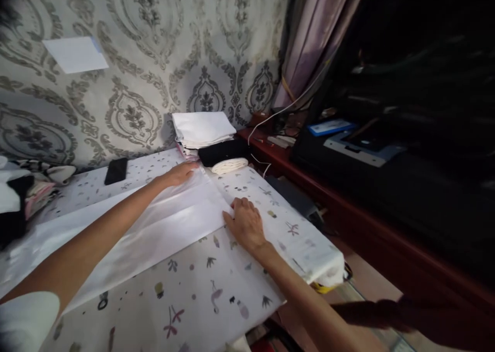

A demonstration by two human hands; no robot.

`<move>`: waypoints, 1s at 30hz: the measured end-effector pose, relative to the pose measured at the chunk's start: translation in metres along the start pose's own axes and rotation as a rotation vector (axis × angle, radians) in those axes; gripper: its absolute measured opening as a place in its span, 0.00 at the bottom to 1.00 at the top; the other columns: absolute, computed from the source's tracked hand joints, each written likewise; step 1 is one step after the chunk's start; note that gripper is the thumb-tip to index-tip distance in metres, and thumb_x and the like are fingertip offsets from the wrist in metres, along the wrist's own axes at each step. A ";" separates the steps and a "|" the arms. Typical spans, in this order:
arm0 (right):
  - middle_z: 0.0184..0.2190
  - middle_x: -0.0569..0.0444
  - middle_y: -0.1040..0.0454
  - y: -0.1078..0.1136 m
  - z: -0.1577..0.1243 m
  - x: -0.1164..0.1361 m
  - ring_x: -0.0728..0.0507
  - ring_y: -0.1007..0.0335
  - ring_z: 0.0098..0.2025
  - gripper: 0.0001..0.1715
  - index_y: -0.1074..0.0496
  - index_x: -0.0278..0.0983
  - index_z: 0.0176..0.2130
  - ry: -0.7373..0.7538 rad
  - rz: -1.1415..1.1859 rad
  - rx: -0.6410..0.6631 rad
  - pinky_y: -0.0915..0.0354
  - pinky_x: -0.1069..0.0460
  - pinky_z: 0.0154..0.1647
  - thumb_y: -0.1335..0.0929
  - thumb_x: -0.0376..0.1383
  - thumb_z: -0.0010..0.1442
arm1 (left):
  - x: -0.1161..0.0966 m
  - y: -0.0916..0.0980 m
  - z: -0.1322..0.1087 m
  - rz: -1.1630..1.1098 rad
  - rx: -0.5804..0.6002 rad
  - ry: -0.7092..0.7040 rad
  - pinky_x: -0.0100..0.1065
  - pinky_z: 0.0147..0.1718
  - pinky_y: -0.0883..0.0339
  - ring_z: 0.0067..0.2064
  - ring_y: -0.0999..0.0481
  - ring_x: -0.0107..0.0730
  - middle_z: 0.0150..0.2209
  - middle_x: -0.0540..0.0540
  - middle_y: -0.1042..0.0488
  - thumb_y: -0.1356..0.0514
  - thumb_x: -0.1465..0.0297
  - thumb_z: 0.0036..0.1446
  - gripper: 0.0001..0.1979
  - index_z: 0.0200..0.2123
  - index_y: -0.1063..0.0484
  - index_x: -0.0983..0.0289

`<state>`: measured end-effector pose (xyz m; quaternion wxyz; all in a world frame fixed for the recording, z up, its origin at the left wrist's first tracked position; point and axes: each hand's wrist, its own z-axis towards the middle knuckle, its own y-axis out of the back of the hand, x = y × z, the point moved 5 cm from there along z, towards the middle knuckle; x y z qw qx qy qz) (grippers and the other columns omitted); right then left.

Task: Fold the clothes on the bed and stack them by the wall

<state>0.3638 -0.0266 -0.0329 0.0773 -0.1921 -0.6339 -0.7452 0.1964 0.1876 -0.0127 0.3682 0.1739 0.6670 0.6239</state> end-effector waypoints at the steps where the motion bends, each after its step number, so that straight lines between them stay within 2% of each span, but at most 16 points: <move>1: 0.43 0.45 0.26 0.000 0.002 0.001 0.35 0.30 0.49 0.08 0.30 0.38 0.41 -0.014 -0.001 0.007 0.36 0.41 0.52 0.35 0.39 0.63 | 0.000 -0.004 0.012 0.001 0.014 -0.010 0.39 0.63 0.41 0.61 0.30 0.40 0.59 0.63 0.27 0.49 0.78 0.59 0.21 0.55 0.28 0.66; 5: 0.42 0.45 0.28 -0.001 0.009 0.004 0.36 0.31 0.48 0.06 0.31 0.37 0.37 -0.052 -0.003 0.057 0.37 0.42 0.50 0.34 0.38 0.62 | 0.005 -0.012 0.039 0.001 0.072 -0.045 0.38 0.61 0.38 0.58 0.28 0.40 0.58 0.61 0.26 0.45 0.80 0.50 0.26 0.53 0.27 0.64; 8: 0.39 0.48 0.28 0.000 0.013 0.006 0.39 0.31 0.44 0.06 0.33 0.38 0.31 -0.052 0.048 0.062 0.38 0.46 0.45 0.33 0.37 0.59 | 0.008 -0.011 0.051 -0.010 0.101 -0.057 0.36 0.57 0.34 0.55 0.26 0.42 0.54 0.60 0.23 0.42 0.80 0.44 0.25 0.48 0.24 0.64; 12: 0.29 0.55 0.30 0.001 0.015 0.004 0.45 0.35 0.33 0.05 0.37 0.39 0.28 -0.139 0.282 0.003 0.43 0.51 0.34 0.34 0.35 0.53 | 0.013 -0.007 0.059 -0.040 0.120 -0.028 0.35 0.44 0.29 0.42 0.23 0.42 0.39 0.55 0.19 0.40 0.77 0.40 0.18 0.38 0.22 0.65; 16: 0.21 0.61 0.36 0.004 0.014 0.015 0.48 0.42 0.25 0.06 0.38 0.40 0.27 -0.129 0.609 -0.085 0.45 0.52 0.29 0.34 0.38 0.50 | 0.019 0.008 0.050 -0.110 0.068 -0.016 0.34 0.39 0.31 0.39 0.24 0.40 0.35 0.52 0.22 0.42 0.75 0.41 0.14 0.35 0.23 0.65; 19: 0.22 0.61 0.36 0.008 0.007 0.039 0.49 0.44 0.24 0.07 0.36 0.40 0.28 -0.066 0.745 -0.117 0.44 0.52 0.27 0.34 0.40 0.51 | 0.034 0.032 0.027 -0.196 0.002 0.001 0.33 0.37 0.33 0.37 0.26 0.38 0.33 0.51 0.24 0.41 0.73 0.43 0.15 0.37 0.24 0.64; 21: 0.22 0.61 0.36 0.010 -0.001 0.064 0.49 0.44 0.23 0.06 0.35 0.40 0.30 -0.002 0.763 -0.120 0.44 0.53 0.27 0.34 0.39 0.52 | 0.051 0.052 0.004 -0.269 -0.050 0.011 0.33 0.35 0.35 0.35 0.28 0.36 0.31 0.50 0.26 0.41 0.71 0.42 0.13 0.36 0.25 0.64; 24: 0.26 0.59 0.31 0.003 -0.018 0.113 0.48 0.39 0.26 0.03 0.33 0.39 0.34 0.205 0.717 -0.092 0.42 0.53 0.29 0.35 0.35 0.56 | 0.083 0.074 -0.042 -0.335 -0.083 0.052 0.32 0.35 0.36 0.34 0.29 0.34 0.30 0.49 0.27 0.40 0.71 0.42 0.10 0.32 0.27 0.63; 27: 0.32 0.55 0.26 -0.021 -0.040 0.159 0.46 0.33 0.32 0.09 0.32 0.39 0.36 0.483 0.522 -0.015 0.40 0.53 0.32 0.37 0.27 0.57 | 0.115 0.073 -0.093 -0.337 -0.074 0.132 0.31 0.34 0.36 0.35 0.28 0.34 0.31 0.49 0.26 0.42 0.71 0.41 0.08 0.29 0.29 0.63; 30: 0.32 0.53 0.26 -0.052 -0.058 0.184 0.45 0.33 0.32 0.14 0.32 0.38 0.33 0.676 0.215 0.034 0.42 0.52 0.32 0.37 0.21 0.52 | 0.135 0.054 -0.131 -0.308 -0.062 0.178 0.31 0.34 0.36 0.34 0.28 0.34 0.29 0.49 0.26 0.45 0.72 0.37 0.08 0.26 0.30 0.62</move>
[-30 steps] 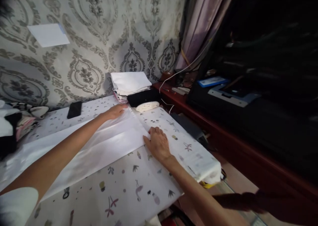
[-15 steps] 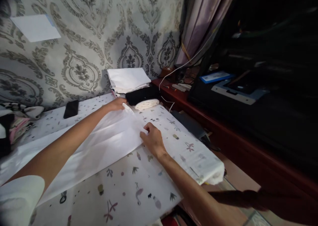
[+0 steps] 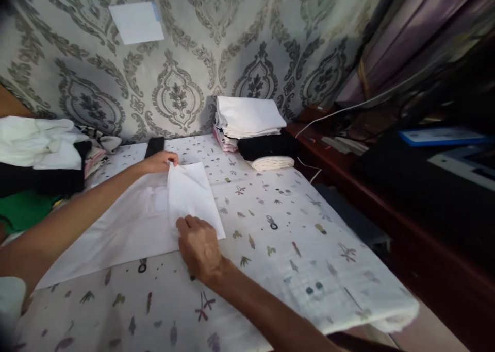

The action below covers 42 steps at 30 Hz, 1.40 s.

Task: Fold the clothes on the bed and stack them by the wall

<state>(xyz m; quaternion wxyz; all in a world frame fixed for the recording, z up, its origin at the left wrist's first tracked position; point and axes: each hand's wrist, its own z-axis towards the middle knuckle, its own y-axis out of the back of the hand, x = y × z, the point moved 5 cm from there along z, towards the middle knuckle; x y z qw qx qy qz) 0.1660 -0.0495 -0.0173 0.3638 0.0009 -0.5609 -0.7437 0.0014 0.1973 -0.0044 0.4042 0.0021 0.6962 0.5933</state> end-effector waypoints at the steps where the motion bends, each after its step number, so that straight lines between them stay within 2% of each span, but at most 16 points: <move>1: 0.31 0.53 0.26 -0.008 -0.001 0.003 0.44 0.33 0.32 0.14 0.33 0.38 0.32 0.030 -0.065 0.031 0.43 0.51 0.32 0.37 0.21 0.51 | 0.007 -0.005 -0.007 0.002 -0.001 0.003 0.31 0.33 0.37 0.34 0.28 0.34 0.29 0.49 0.26 0.46 0.72 0.36 0.08 0.25 0.30 0.62; 5: 0.31 0.53 0.26 -0.013 -0.002 0.006 0.45 0.34 0.32 0.13 0.34 0.39 0.33 0.033 -0.103 0.045 0.44 0.51 0.31 0.35 0.21 0.52 | 0.017 -0.011 -0.016 -0.026 -0.047 -0.011 0.30 0.33 0.38 0.35 0.28 0.34 0.31 0.50 0.25 0.48 0.74 0.35 0.12 0.26 0.30 0.63; 11: 0.32 0.55 0.27 -0.014 0.005 0.024 0.46 0.34 0.31 0.11 0.32 0.38 0.36 0.030 -0.030 0.024 0.44 0.52 0.30 0.35 0.23 0.55 | 0.026 0.007 -0.030 -0.034 -0.118 -0.017 0.30 0.32 0.37 0.33 0.30 0.32 0.29 0.50 0.27 0.49 0.75 0.37 0.11 0.27 0.29 0.63; 15: 0.32 0.53 0.26 -0.030 0.005 0.037 0.44 0.31 0.33 0.10 0.31 0.38 0.34 0.100 -0.111 0.086 0.42 0.51 0.31 0.33 0.23 0.55 | 0.040 0.008 -0.050 0.008 -0.131 0.010 0.32 0.39 0.33 0.36 0.26 0.34 0.31 0.51 0.25 0.49 0.77 0.37 0.13 0.25 0.28 0.63; 17: 0.34 0.52 0.25 -0.030 0.004 0.040 0.43 0.30 0.35 0.05 0.30 0.37 0.35 0.129 -0.091 0.113 0.39 0.51 0.33 0.31 0.27 0.58 | 0.043 0.010 -0.058 0.032 -0.160 0.034 0.35 0.44 0.32 0.40 0.25 0.36 0.34 0.52 0.24 0.49 0.78 0.38 0.15 0.27 0.26 0.62; 18: 0.35 0.51 0.25 -0.028 0.004 0.041 0.43 0.30 0.36 0.02 0.29 0.37 0.36 0.136 -0.058 0.117 0.37 0.50 0.34 0.31 0.31 0.60 | 0.042 0.011 -0.061 0.047 -0.189 0.048 0.37 0.46 0.31 0.42 0.25 0.38 0.36 0.53 0.24 0.49 0.79 0.40 0.16 0.29 0.25 0.62; 21: 0.36 0.48 0.25 -0.020 0.006 0.042 0.41 0.29 0.37 0.13 0.27 0.34 0.43 0.163 0.055 0.089 0.33 0.48 0.38 0.33 0.41 0.66 | 0.020 0.012 -0.070 0.109 -0.302 0.033 0.43 0.53 0.33 0.50 0.25 0.41 0.44 0.57 0.23 0.49 0.78 0.49 0.19 0.41 0.24 0.63; 23: 0.44 0.43 0.23 -0.020 0.008 0.045 0.38 0.28 0.46 0.18 0.27 0.31 0.51 0.204 0.066 0.057 0.31 0.45 0.47 0.37 0.40 0.69 | -0.004 0.002 -0.076 0.155 -0.326 -0.043 0.44 0.58 0.36 0.56 0.27 0.42 0.52 0.59 0.24 0.50 0.73 0.59 0.20 0.51 0.27 0.63; 25: 0.57 0.36 0.28 -0.030 0.009 0.048 0.35 0.34 0.60 0.25 0.32 0.27 0.59 0.239 0.022 0.055 0.36 0.40 0.59 0.37 0.42 0.70 | -0.023 -0.018 -0.082 0.192 -0.257 -0.096 0.44 0.64 0.43 0.65 0.34 0.42 0.63 0.61 0.31 0.52 0.65 0.66 0.23 0.61 0.35 0.62; 27: 0.66 0.33 0.37 -0.046 0.008 0.051 0.32 0.46 0.70 0.35 0.38 0.26 0.65 0.255 -0.034 0.109 0.45 0.36 0.68 0.36 0.47 0.70 | -0.028 -0.041 -0.086 0.224 -0.115 -0.049 0.44 0.68 0.52 0.72 0.47 0.43 0.71 0.61 0.43 0.52 0.56 0.68 0.29 0.68 0.44 0.63; 30: 0.69 0.34 0.43 -0.065 0.005 0.055 0.32 0.55 0.73 0.40 0.41 0.27 0.67 0.278 -0.065 0.207 0.51 0.34 0.71 0.36 0.51 0.69 | -0.013 -0.064 -0.090 0.248 0.072 0.089 0.46 0.70 0.64 0.75 0.61 0.46 0.75 0.64 0.58 0.52 0.49 0.66 0.39 0.71 0.51 0.67; 32: 0.69 0.33 0.42 -0.066 0.003 0.057 0.32 0.54 0.73 0.39 0.41 0.27 0.67 0.292 -0.052 0.213 0.51 0.33 0.71 0.35 0.49 0.69 | -0.003 -0.065 -0.091 0.204 0.099 0.115 0.47 0.71 0.66 0.75 0.63 0.47 0.75 0.64 0.59 0.51 0.47 0.64 0.40 0.71 0.51 0.66; 34: 0.68 0.31 0.42 -0.059 0.002 0.057 0.32 0.51 0.72 0.38 0.41 0.27 0.67 0.298 -0.030 0.178 0.47 0.34 0.69 0.32 0.45 0.67 | 0.004 -0.053 -0.089 0.102 0.048 0.105 0.44 0.70 0.61 0.75 0.56 0.46 0.74 0.62 0.54 0.50 0.48 0.65 0.38 0.70 0.48 0.62; 37: 0.65 0.31 0.38 -0.042 -0.001 0.053 0.31 0.41 0.66 0.37 0.40 0.29 0.65 0.261 -0.020 0.099 0.38 0.36 0.63 0.29 0.37 0.62 | 0.016 -0.021 -0.085 0.005 -0.128 0.136 0.40 0.63 0.44 0.68 0.38 0.42 0.68 0.60 0.38 0.54 0.54 0.68 0.28 0.65 0.41 0.61; 40: 0.50 0.40 0.26 -0.031 -0.004 0.045 0.35 0.31 0.50 0.25 0.31 0.32 0.55 0.147 -0.060 0.070 0.31 0.40 0.49 0.28 0.32 0.58 | 0.037 0.006 -0.082 0.083 -0.276 0.303 0.40 0.51 0.34 0.52 0.25 0.43 0.51 0.60 0.23 0.49 0.60 0.64 0.19 0.52 0.30 0.63; 42: 0.40 0.46 0.26 -0.029 -0.006 0.040 0.38 0.31 0.41 0.13 0.29 0.35 0.44 0.109 -0.094 0.077 0.32 0.45 0.42 0.29 0.29 0.57 | 0.049 0.010 -0.078 0.125 -0.281 0.387 0.39 0.43 0.33 0.43 0.24 0.43 0.40 0.58 0.21 0.43 0.62 0.59 0.13 0.42 0.27 0.63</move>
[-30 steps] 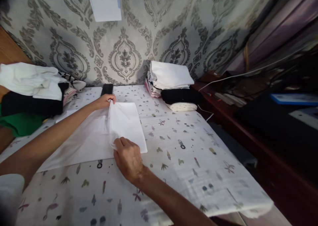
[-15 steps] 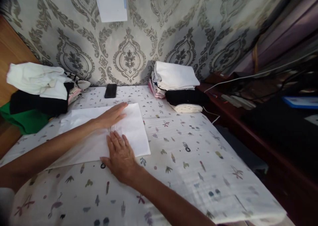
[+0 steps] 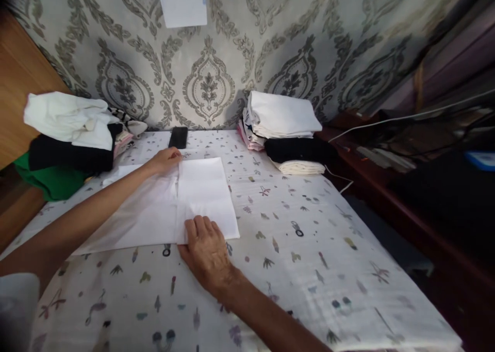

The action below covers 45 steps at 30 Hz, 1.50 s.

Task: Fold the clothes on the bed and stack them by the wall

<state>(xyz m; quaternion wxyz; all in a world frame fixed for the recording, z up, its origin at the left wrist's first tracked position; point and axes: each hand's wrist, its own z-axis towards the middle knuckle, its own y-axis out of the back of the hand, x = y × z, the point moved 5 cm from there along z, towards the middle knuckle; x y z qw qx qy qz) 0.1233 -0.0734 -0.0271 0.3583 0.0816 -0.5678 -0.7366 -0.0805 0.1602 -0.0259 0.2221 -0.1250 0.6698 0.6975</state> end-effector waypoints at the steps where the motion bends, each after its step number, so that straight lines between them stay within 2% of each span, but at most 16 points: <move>1: 0.37 0.48 0.27 0.000 -0.001 -0.001 0.39 0.32 0.39 0.09 0.29 0.36 0.40 0.004 -0.008 0.004 0.33 0.46 0.40 0.29 0.28 0.57 | 0.003 -0.002 0.004 0.009 0.010 0.013 0.38 0.40 0.33 0.39 0.24 0.42 0.36 0.57 0.22 0.41 0.63 0.56 0.10 0.38 0.27 0.63; 3: 0.36 0.50 0.27 -0.001 -0.001 -0.001 0.41 0.33 0.38 0.05 0.30 0.37 0.36 0.029 0.002 0.010 0.35 0.48 0.38 0.31 0.27 0.59 | 0.007 -0.009 0.008 0.012 0.016 0.019 0.36 0.37 0.36 0.36 0.26 0.40 0.32 0.54 0.24 0.37 0.66 0.51 0.07 0.32 0.29 0.61; 7: 0.34 0.52 0.28 0.001 0.000 -0.003 0.43 0.33 0.37 0.06 0.30 0.37 0.35 0.020 0.090 -0.003 0.37 0.50 0.38 0.33 0.27 0.63 | 0.008 -0.014 0.013 0.012 0.000 0.001 0.34 0.34 0.39 0.34 0.29 0.37 0.29 0.51 0.27 0.38 0.72 0.46 0.05 0.29 0.31 0.60; 11: 0.33 0.53 0.28 0.004 0.003 0.000 0.44 0.33 0.37 0.07 0.29 0.37 0.35 0.010 0.150 -0.047 0.38 0.51 0.37 0.34 0.27 0.64 | 0.009 -0.006 0.014 0.006 -0.024 -0.019 0.34 0.33 0.41 0.34 0.30 0.35 0.29 0.50 0.27 0.40 0.74 0.47 0.05 0.28 0.33 0.60; 17: 0.33 0.51 0.28 -0.005 0.004 0.010 0.43 0.34 0.37 0.06 0.29 0.37 0.34 0.084 0.037 -0.022 0.38 0.50 0.37 0.32 0.26 0.61 | 0.009 -0.001 0.002 0.032 -0.020 -0.002 0.36 0.36 0.37 0.35 0.29 0.37 0.29 0.51 0.28 0.40 0.72 0.50 0.04 0.32 0.31 0.60; 19: 0.34 0.51 0.28 -0.004 0.002 0.010 0.42 0.34 0.38 0.01 0.27 0.36 0.38 0.088 0.078 -0.023 0.36 0.49 0.38 0.31 0.31 0.63 | 0.002 0.003 -0.013 0.049 -0.044 -0.021 0.39 0.41 0.35 0.41 0.27 0.42 0.36 0.55 0.25 0.40 0.69 0.55 0.09 0.40 0.29 0.60; 23: 0.42 0.45 0.26 0.005 -0.002 0.011 0.39 0.32 0.44 0.17 0.28 0.34 0.51 0.155 0.202 -0.094 0.32 0.44 0.46 0.32 0.39 0.66 | -0.032 0.011 -0.060 0.099 -0.078 -0.237 0.46 0.58 0.40 0.60 0.33 0.49 0.58 0.63 0.30 0.48 0.61 0.66 0.21 0.58 0.35 0.63; 26: 0.49 0.41 0.25 0.002 -0.001 0.018 0.37 0.32 0.51 0.18 0.30 0.32 0.54 0.226 0.192 -0.086 0.32 0.41 0.51 0.33 0.36 0.66 | -0.054 0.000 -0.093 0.094 0.045 -0.377 0.43 0.67 0.53 0.71 0.47 0.43 0.70 0.61 0.43 0.54 0.57 0.69 0.27 0.66 0.43 0.61; 28: 0.50 0.42 0.25 -0.003 0.000 0.022 0.36 0.32 0.52 0.16 0.29 0.33 0.52 0.235 0.150 -0.048 0.32 0.41 0.51 0.32 0.33 0.64 | -0.058 -0.017 -0.104 0.116 0.171 -0.378 0.43 0.70 0.60 0.74 0.56 0.42 0.74 0.60 0.52 0.55 0.53 0.69 0.31 0.69 0.47 0.60; 30: 0.49 0.42 0.25 -0.005 0.001 0.026 0.37 0.31 0.50 0.16 0.28 0.33 0.50 0.232 0.132 -0.029 0.31 0.41 0.50 0.30 0.31 0.62 | -0.055 -0.035 -0.107 0.152 0.269 -0.344 0.47 0.70 0.64 0.75 0.60 0.44 0.75 0.61 0.56 0.55 0.50 0.69 0.33 0.71 0.49 0.60; 32: 0.48 0.42 0.24 -0.001 0.000 0.025 0.37 0.30 0.50 0.16 0.28 0.33 0.50 0.234 0.156 -0.043 0.31 0.41 0.50 0.30 0.31 0.62 | -0.051 -0.047 -0.106 0.172 0.305 -0.323 0.50 0.70 0.66 0.75 0.61 0.45 0.75 0.61 0.56 0.55 0.49 0.68 0.35 0.71 0.49 0.60; 35: 0.51 0.43 0.25 0.014 -0.008 0.010 0.38 0.30 0.52 0.15 0.29 0.35 0.53 0.195 0.179 -0.134 0.31 0.41 0.53 0.35 0.32 0.67 | -0.048 -0.048 -0.101 0.152 0.299 -0.338 0.51 0.70 0.68 0.75 0.60 0.44 0.74 0.60 0.55 0.54 0.48 0.68 0.34 0.71 0.49 0.58; 38: 0.51 0.42 0.26 0.027 -0.025 -0.028 0.37 0.29 0.52 0.17 0.31 0.36 0.56 -0.024 0.121 -0.258 0.31 0.40 0.52 0.38 0.35 0.70 | -0.056 -0.033 -0.088 0.083 0.213 -0.405 0.49 0.70 0.60 0.74 0.53 0.46 0.73 0.60 0.47 0.53 0.51 0.68 0.30 0.68 0.43 0.57; 41: 0.45 0.42 0.25 0.029 -0.044 -0.068 0.35 0.28 0.47 0.19 0.31 0.36 0.54 -0.319 0.011 -0.276 0.31 0.38 0.46 0.38 0.43 0.70 | -0.073 -0.022 -0.054 0.031 0.139 -0.474 0.46 0.64 0.46 0.67 0.37 0.47 0.65 0.62 0.33 0.50 0.61 0.68 0.21 0.60 0.34 0.60; 43: 0.41 0.44 0.26 0.027 -0.051 -0.082 0.34 0.29 0.44 0.20 0.30 0.37 0.49 -0.436 -0.050 -0.243 0.33 0.38 0.44 0.38 0.48 0.69 | -0.083 -0.026 -0.021 0.045 0.169 -0.428 0.46 0.62 0.42 0.63 0.33 0.47 0.61 0.64 0.30 0.48 0.67 0.65 0.18 0.57 0.32 0.63; 45: 0.39 0.46 0.26 0.025 -0.052 -0.086 0.35 0.29 0.43 0.18 0.30 0.38 0.44 -0.484 -0.075 -0.204 0.34 0.39 0.44 0.38 0.49 0.68 | -0.089 -0.035 0.013 0.066 0.221 -0.348 0.44 0.60 0.40 0.61 0.31 0.48 0.59 0.64 0.29 0.45 0.71 0.60 0.19 0.55 0.31 0.64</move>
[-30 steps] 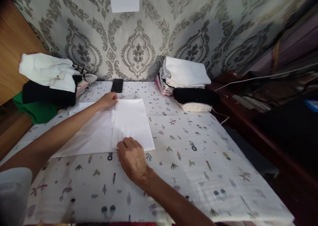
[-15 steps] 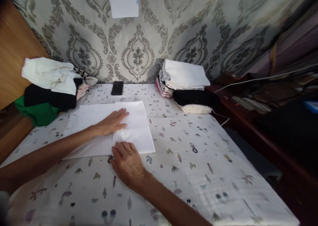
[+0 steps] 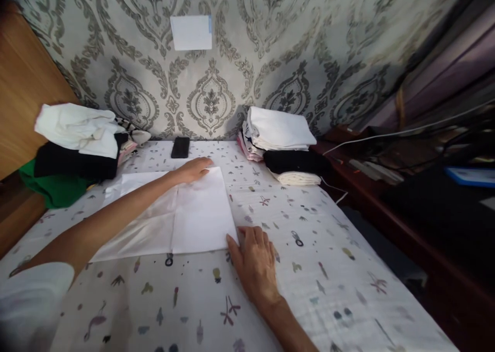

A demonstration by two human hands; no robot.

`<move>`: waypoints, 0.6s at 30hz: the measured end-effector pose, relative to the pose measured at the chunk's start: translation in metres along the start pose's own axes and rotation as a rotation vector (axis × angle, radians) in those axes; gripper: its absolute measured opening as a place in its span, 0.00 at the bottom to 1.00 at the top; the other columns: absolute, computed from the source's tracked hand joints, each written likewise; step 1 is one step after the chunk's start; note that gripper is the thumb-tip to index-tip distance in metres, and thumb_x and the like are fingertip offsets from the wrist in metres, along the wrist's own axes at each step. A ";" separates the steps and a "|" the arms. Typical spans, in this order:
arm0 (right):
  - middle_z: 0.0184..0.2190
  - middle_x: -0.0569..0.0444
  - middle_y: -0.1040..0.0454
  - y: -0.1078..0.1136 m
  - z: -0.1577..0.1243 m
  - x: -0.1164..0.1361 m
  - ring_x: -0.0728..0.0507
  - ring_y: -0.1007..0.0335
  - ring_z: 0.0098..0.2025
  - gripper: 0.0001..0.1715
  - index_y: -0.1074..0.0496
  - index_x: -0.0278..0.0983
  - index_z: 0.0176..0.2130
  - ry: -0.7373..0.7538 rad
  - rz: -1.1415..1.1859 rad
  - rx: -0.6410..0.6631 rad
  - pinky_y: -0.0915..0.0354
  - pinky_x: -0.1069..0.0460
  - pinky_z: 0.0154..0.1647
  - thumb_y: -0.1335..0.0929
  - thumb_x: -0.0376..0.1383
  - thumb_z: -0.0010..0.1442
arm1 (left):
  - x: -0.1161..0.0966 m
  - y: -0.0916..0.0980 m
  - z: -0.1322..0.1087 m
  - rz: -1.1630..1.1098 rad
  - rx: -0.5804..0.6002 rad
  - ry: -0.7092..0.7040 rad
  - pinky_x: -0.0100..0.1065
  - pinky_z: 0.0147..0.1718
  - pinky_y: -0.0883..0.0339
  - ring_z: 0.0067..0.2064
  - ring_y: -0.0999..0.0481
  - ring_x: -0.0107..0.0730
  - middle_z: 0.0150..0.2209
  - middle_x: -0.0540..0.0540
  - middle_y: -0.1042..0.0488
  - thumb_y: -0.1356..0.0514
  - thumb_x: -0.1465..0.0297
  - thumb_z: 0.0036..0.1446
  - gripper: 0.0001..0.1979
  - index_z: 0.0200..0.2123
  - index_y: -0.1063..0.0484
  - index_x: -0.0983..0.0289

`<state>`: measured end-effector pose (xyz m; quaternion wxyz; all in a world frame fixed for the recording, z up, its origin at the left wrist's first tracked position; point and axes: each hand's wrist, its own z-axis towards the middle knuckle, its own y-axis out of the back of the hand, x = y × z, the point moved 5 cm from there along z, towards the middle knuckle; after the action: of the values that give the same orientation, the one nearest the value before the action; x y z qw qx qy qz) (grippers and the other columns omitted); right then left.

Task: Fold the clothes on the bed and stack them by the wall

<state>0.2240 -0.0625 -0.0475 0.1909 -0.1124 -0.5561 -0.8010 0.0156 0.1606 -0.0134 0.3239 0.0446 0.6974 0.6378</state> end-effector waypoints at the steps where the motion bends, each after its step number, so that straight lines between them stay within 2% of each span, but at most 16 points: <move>1: 0.38 0.47 0.26 -0.001 0.001 0.002 0.35 0.29 0.42 0.16 0.30 0.39 0.41 -0.009 -0.010 0.020 0.35 0.40 0.43 0.37 0.48 0.68 | 0.003 -0.002 0.016 -0.005 0.027 0.032 0.43 0.58 0.38 0.60 0.30 0.49 0.58 0.64 0.28 0.43 0.72 0.57 0.20 0.54 0.30 0.64; 3: 0.36 0.48 0.27 -0.002 0.005 0.008 0.36 0.30 0.41 0.14 0.32 0.39 0.36 -0.025 -0.020 0.062 0.36 0.41 0.42 0.35 0.47 0.66 | 0.011 -0.005 0.040 -0.028 0.075 0.073 0.41 0.53 0.35 0.54 0.26 0.49 0.52 0.63 0.24 0.39 0.74 0.49 0.22 0.50 0.28 0.65; 5: 0.31 0.50 0.29 -0.003 0.011 0.015 0.37 0.31 0.38 0.13 0.34 0.40 0.31 -0.035 -0.005 0.103 0.38 0.43 0.41 0.34 0.44 0.63 | 0.019 -0.009 0.055 -0.060 0.134 0.105 0.38 0.46 0.33 0.47 0.24 0.48 0.44 0.60 0.21 0.36 0.75 0.41 0.21 0.43 0.25 0.65; 7: 0.27 0.53 0.31 -0.003 0.016 0.022 0.40 0.33 0.33 0.14 0.38 0.41 0.27 -0.030 0.065 0.136 0.39 0.46 0.36 0.35 0.42 0.62 | 0.025 -0.011 0.060 -0.096 0.196 0.115 0.36 0.39 0.33 0.39 0.24 0.44 0.34 0.56 0.21 0.35 0.74 0.37 0.16 0.34 0.24 0.64; 10: 0.22 0.57 0.36 0.001 0.020 0.028 0.46 0.40 0.26 0.16 0.43 0.41 0.24 -0.070 0.261 0.131 0.44 0.51 0.28 0.37 0.42 0.60 | 0.025 -0.007 0.057 -0.151 0.261 0.096 0.33 0.30 0.37 0.29 0.29 0.35 0.23 0.48 0.28 0.36 0.73 0.36 0.07 0.24 0.28 0.62; 14: 0.19 0.60 0.41 0.010 0.020 0.019 0.48 0.46 0.22 0.18 0.43 0.41 0.23 -0.228 0.493 0.117 0.47 0.53 0.23 0.37 0.47 0.57 | 0.011 0.004 0.055 -0.233 0.281 0.057 0.30 0.26 0.42 0.26 0.33 0.30 0.22 0.46 0.31 0.36 0.72 0.37 0.06 0.23 0.30 0.62; 18: 0.17 0.62 0.45 0.026 0.016 -0.005 0.49 0.48 0.22 0.21 0.43 0.41 0.22 -0.353 0.629 0.098 0.48 0.53 0.22 0.34 0.50 0.55 | -0.014 0.008 0.070 -0.311 0.284 0.025 0.31 0.28 0.39 0.28 0.31 0.30 0.25 0.47 0.30 0.36 0.73 0.39 0.07 0.25 0.31 0.63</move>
<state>0.2393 -0.0542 -0.0220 0.3341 -0.4054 -0.5564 -0.6438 0.0596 0.2154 0.0007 0.4005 -0.0263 0.7826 0.4760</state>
